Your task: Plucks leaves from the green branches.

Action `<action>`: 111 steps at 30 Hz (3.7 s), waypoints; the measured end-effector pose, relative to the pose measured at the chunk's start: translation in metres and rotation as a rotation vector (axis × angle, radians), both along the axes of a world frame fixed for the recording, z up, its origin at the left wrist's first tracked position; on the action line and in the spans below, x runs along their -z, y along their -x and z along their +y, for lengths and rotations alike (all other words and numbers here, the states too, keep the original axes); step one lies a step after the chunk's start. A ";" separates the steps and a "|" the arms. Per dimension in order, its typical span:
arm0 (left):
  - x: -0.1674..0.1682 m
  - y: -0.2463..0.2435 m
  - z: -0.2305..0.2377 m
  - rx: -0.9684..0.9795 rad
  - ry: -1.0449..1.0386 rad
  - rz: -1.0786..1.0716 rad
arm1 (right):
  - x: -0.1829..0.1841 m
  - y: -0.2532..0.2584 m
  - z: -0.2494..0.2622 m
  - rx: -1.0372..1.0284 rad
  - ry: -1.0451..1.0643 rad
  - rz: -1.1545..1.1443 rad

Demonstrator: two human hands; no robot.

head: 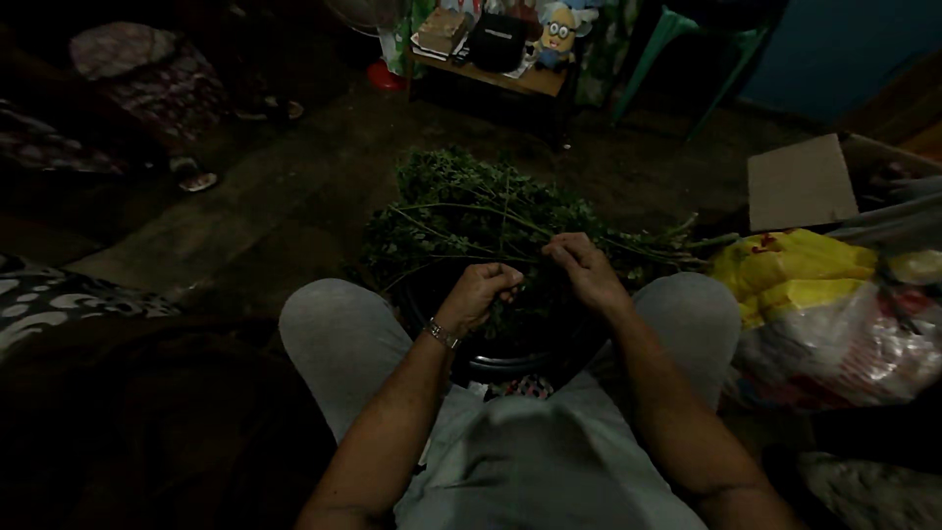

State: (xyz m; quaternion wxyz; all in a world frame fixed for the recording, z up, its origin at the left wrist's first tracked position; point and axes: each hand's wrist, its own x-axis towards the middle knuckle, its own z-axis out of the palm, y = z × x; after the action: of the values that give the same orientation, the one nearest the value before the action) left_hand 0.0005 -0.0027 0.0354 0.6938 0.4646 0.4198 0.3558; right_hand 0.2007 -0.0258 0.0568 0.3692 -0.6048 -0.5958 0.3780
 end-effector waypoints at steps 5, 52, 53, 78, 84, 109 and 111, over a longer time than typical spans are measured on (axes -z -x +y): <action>0.000 0.000 0.001 -0.005 0.025 -0.005 | 0.000 0.000 0.001 -0.087 0.036 -0.006; -0.004 0.010 0.003 -0.144 0.213 -0.374 | -0.004 -0.004 0.000 -0.074 0.112 0.145; -0.004 0.009 0.003 -0.141 0.211 -0.356 | -0.004 -0.005 0.001 -0.059 0.111 0.086; 0.001 0.012 0.006 -0.132 0.215 -0.372 | 0.005 -0.004 0.003 -0.055 0.032 0.009; 0.001 0.013 0.006 -0.126 0.209 -0.373 | 0.001 0.004 0.000 -0.122 0.076 0.065; 0.001 0.009 0.004 -0.042 0.157 -0.269 | -0.013 -0.002 -0.003 -0.020 0.182 0.324; 0.003 0.012 0.006 -0.066 0.170 -0.298 | -0.012 -0.011 -0.002 0.019 0.126 0.284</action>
State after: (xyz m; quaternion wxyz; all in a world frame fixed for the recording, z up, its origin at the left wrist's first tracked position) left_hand -0.0116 0.0032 0.0320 0.7732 0.3322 0.3557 0.4065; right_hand 0.2113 -0.0275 0.0691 0.4148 -0.5728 -0.5069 0.4929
